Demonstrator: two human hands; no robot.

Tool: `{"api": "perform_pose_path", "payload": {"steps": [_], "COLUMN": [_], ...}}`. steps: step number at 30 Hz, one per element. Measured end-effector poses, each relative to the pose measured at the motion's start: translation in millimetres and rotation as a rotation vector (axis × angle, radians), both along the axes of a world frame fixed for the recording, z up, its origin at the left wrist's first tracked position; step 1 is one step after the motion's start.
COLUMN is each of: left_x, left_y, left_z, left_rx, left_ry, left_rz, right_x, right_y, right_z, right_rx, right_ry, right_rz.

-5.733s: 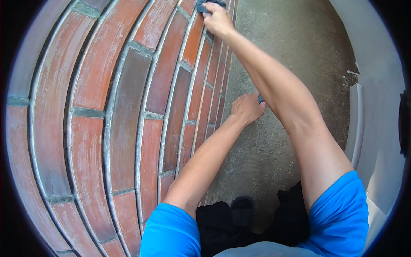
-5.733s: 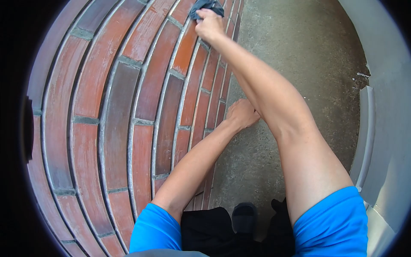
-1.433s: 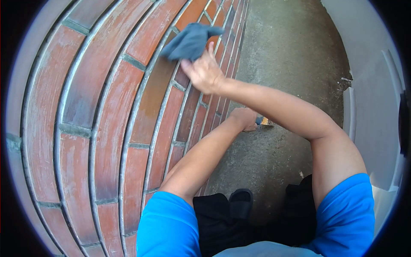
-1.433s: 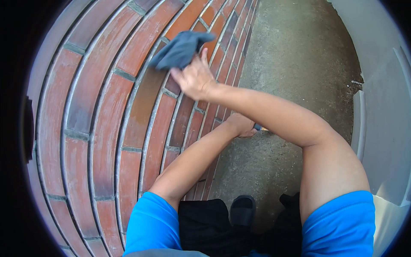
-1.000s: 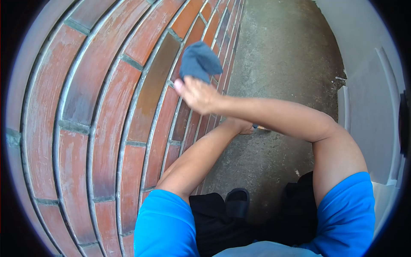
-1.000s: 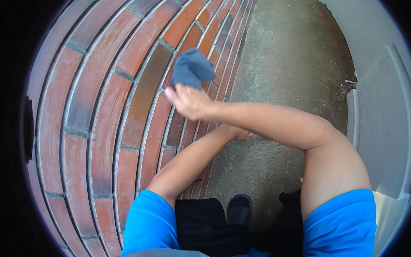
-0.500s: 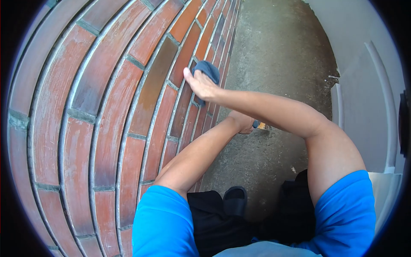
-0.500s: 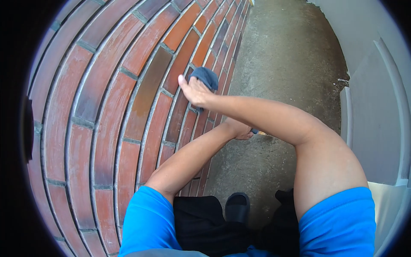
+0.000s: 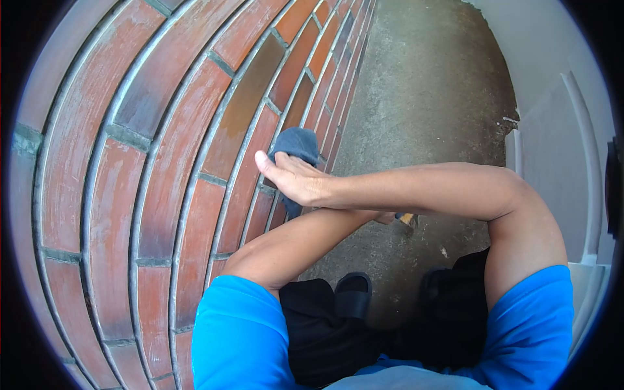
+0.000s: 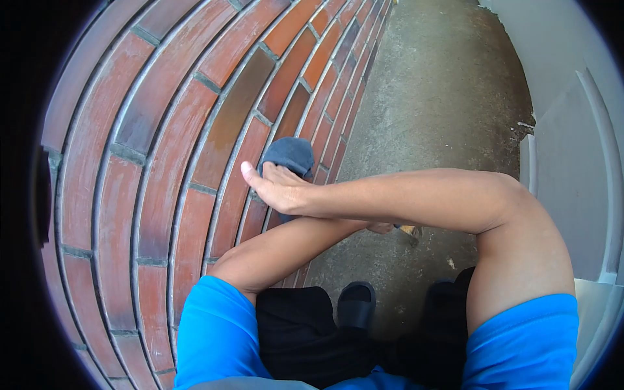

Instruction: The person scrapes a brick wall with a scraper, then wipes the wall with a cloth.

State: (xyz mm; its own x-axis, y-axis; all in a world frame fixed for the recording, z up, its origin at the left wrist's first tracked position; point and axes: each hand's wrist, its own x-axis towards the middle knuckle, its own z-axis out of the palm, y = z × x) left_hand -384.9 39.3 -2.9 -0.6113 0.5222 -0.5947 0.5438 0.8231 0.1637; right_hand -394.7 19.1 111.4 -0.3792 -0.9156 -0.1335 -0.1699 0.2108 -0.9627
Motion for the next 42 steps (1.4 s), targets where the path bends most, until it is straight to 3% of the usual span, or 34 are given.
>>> {"api": "perform_pose_path", "payload": {"steps": [3,6,9,11,13,16,19,20,21,23,25,27,28,29,30,31,34,35,36,37,38,39,40,41,42], "left_x": [-0.8,-7.0,-19.2,-15.5,-5.2,13.1,13.1,12.4,9.3,2.4,-4.9,13.6,15.8,18.2,16.5,16.2,13.5,12.3,10.9,8.7,6.2,2.3,-0.6,-2.8,-7.1], "left_y": [14.4,11.2,7.0,5.1,7.7,22.0,25.3,23.9,20.5,16.4,15.8,20.2,20.1,20.0,22.4,26.7,30.2,26.4,21.5,17.1,14.3,11.2,8.1,2.8,-6.2], "left_z": [-2.4,-10.6,-21.3,-22.0,-17.7,-7.4,-3.8,-1.7,0.8,6.5,7.1,-38.1,-43.7,-48.3,-38.5,-22.4,9.8,9.4,7.4,7.8,11.2,16.6,19.5,3.8,-33.6], "left_rx": [-0.062,-0.04,-0.023,-0.015,-0.031,-0.15,-0.093,-0.045,-0.004,-0.049,-0.136,0.342,0.401,0.462,0.34,0.22,-0.132,-0.084,-0.037,0.008,-0.024,-0.06,-0.099,-0.142,-0.182], "left_ry": [-0.061,0.039,0.181,0.212,0.187,0.057,0.037,0.034,0.033,0.107,0.185,0.58,0.615,0.649,0.528,0.402,0.019,0.052,0.087,0.123,0.117,0.112,0.109,0.223,0.333], "left_rz": [-0.042,-0.006,-0.002,-0.065,-0.142,-0.297,-0.234,-0.167,-0.101,-0.103,-0.131,0.187,0.225,0.261,0.181,0.106,-0.112,-0.1,-0.086,-0.073,-0.067,-0.064,-0.063,-0.24,-0.419], "right_x": [-28.0,-90.6,-83.8,-43.0,28.1,23.7,-10.1,-18.9,-26.2,-45.2,-39.8,-13.1,2.4,11.3,20.4,21.3,-13.8,-29.4,-48.2,-62.8,-81.8,-88.0,-73.7,-52.1,-26.0], "right_y": [-34.6,-47.5,-52.2,-52.3,-33.6,-27.4,-29.5,-32.9,-22.8,-40.8,-39.6,-28.5,-21.0,-26.4,-31.9,-32.6,-38.1,-37.8,-30.9,-45.2,-47.8,-57.8,-55.1,-49.5,-34.9], "right_z": [-12.2,-14.8,-12.4,-23.7,-21.1,-23.9,-17.8,-18.9,-0.3,-6.7,5.1,10.5,6.5,-3.2,-13.4,-13.1,-12.1,1.3,37.0,31.4,40.0,29.5,34.4,32.8,39.3], "right_rx": [-0.067,-0.062,-0.141,-0.163,-0.257,-0.496,-0.37,-0.396,-0.244,-0.354,-0.378,-0.307,-0.315,-0.532,-0.738,-0.808,-0.79,-0.679,-0.131,-0.446,-0.441,-0.562,-0.511,-0.458,-0.348], "right_ry": [0.014,0.023,0.075,0.23,0.552,0.759,0.689,0.598,0.408,0.409,0.446,0.453,0.595,0.801,1.027,1.087,1.085,1.028,0.593,0.626,0.641,0.828,0.748,0.666,0.628], "right_rz": [-0.383,-0.465,-0.598,-0.36,-0.385,-0.232,-0.143,-0.204,-0.141,-0.359,-0.359,-0.256,-0.125,-0.151,-0.219,-0.196,-0.217,-0.313,-0.117,-0.442,-0.432,-0.557,-0.508,-0.461,-0.258]}}
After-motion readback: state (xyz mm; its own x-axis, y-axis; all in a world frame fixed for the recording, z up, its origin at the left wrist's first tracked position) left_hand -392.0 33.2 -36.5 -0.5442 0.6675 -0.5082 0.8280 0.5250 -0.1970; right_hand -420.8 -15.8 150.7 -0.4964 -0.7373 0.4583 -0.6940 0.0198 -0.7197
